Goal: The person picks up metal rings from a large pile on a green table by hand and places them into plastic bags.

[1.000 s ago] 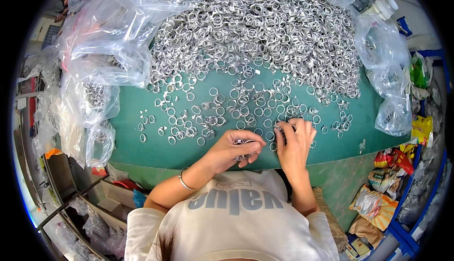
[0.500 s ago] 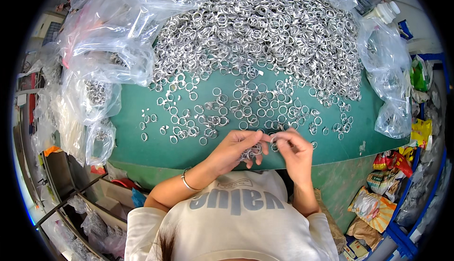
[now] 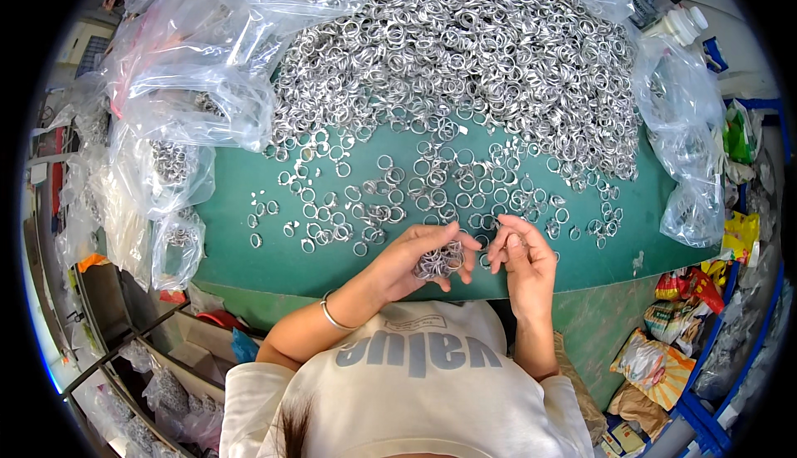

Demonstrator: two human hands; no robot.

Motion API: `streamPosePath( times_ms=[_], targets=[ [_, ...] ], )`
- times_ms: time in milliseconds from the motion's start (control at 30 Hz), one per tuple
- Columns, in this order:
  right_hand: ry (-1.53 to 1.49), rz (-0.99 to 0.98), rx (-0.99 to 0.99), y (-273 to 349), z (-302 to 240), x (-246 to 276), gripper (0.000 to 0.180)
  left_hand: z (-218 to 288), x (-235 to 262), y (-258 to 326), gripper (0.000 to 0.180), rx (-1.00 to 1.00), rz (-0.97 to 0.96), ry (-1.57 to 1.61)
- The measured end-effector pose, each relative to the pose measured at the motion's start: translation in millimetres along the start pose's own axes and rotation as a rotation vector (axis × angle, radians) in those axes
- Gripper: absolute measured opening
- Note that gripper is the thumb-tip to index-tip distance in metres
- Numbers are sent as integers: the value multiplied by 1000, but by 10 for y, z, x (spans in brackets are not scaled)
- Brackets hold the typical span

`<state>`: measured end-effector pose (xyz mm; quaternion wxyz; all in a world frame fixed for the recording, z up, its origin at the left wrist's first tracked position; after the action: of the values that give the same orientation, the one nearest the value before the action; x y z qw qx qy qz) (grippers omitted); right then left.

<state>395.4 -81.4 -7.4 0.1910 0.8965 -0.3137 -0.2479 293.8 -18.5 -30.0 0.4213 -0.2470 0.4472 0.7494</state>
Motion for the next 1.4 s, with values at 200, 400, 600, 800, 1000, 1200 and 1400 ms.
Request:
streamPosePath(
  times_ms=[200,400,600,800,1000,1200,1400],
  targets=[
    [-533,-210,-199,-78,109,-113,35,5,95,55,22,6,-4,41],
    [-381,-198,-154,-55,39,-109,40,182,49,70,26,-189,-68,-30],
    [74,159,-89,84,-39,448,18,101,44,78,38,-67,-35,147],
    [1074,678,526,237,-670,364,28,67,-2,33,34,-73,-25,142],
    [1156,596,521,67,-583,318,19,53,-116,5,27,-51,-124,55],
    [-112,213,267,14,-421,763,14,0,-115,-7,18,-54,-139,120],
    [-657,-90,66,-34,-422,885,17,52,-121,-16,19,-73,-91,83]
  ],
)
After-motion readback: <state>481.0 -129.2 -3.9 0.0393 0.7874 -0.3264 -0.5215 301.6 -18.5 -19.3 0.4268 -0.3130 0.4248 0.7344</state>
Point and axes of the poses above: each hand's wrist, its own y-axis away from the middle knuckle, its own x-axis out of the back of the hand, z = x × y, the point moved 10 cm from there along -y, towards the middle knuckle, and after that the axes turned 12 degrees about -x, right-handed, at the moved point
